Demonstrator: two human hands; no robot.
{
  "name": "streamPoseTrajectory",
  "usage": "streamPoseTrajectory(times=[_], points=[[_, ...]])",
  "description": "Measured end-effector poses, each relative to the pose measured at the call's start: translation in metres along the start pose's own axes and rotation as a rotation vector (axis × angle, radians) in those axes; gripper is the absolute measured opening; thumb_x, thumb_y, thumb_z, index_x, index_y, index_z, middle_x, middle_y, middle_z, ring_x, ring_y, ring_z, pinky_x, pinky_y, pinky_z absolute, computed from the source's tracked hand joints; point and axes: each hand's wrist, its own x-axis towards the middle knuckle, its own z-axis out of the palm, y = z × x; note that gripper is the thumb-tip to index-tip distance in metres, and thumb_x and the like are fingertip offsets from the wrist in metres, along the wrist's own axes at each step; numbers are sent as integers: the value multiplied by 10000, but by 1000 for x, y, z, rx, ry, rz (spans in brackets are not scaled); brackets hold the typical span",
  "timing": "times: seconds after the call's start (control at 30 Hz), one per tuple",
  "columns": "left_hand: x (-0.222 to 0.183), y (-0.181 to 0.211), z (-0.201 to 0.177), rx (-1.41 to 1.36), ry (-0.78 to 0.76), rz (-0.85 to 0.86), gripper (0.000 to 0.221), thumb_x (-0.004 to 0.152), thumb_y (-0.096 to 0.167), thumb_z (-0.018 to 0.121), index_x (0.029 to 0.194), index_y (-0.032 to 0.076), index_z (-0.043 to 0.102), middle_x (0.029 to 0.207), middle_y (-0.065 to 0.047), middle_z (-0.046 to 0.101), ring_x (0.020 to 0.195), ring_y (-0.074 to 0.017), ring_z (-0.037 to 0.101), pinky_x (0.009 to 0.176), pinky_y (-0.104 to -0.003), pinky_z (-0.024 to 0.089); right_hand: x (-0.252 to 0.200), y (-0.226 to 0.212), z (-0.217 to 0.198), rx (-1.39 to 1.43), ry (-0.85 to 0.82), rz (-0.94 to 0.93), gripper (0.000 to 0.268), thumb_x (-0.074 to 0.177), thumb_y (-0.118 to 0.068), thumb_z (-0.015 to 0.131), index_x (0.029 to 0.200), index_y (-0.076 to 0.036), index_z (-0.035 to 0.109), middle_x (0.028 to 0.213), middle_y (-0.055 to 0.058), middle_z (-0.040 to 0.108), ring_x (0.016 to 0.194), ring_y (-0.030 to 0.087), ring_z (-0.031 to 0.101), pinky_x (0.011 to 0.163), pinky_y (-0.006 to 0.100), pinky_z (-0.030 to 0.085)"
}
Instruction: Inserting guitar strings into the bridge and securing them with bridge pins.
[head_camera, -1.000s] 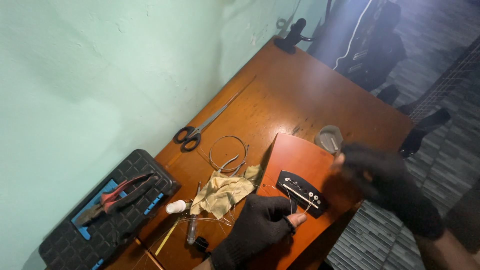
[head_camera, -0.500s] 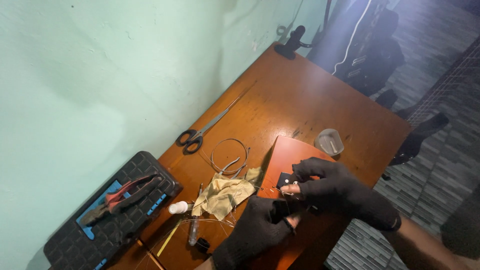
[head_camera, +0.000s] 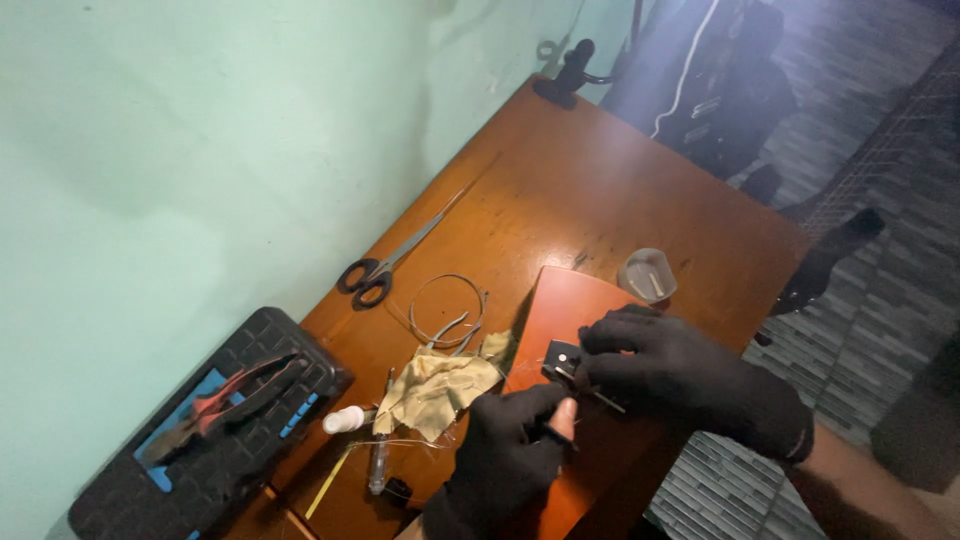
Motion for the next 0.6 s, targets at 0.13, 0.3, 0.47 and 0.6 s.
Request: streamPoseTrajectory(times=[0.13,0.3,0.47,0.6], points=[[4,11,-2,27,52,-30,278,1000,228,594,740,143,642,488,-9,589,439,-134,611,499,-331,483,-9,2,0,106,-43,59,56,998,-87,594,1001,-86,650,855,75,544,680,274,558,617,390,440],[7,4,2,-129,97,-169,279,951,200,708,707,68,728,479,-32,615,377,-109,596,409,-266,471,-22,4,5,142,75,101,187,917,-15,709,1081,-96,666,771,33,491,596,181,480,515,306,376],[8,-7,12,-11,144,-239,343,837,156,771,547,132,589,516,48,356,537,-86,331,496,-305,292,-58,16,9,138,186,364,194,968,-218,657,1130,-132,719,1064,99,695,766,222,717,663,326,508],[18,-1,14,-158,119,-435,138,786,99,774,650,75,763,501,21,534,517,-93,465,509,-309,390,-76,22,-1,168,258,549,221,945,-175,677,1137,-179,785,1025,25,747,768,144,707,672,281,469]])
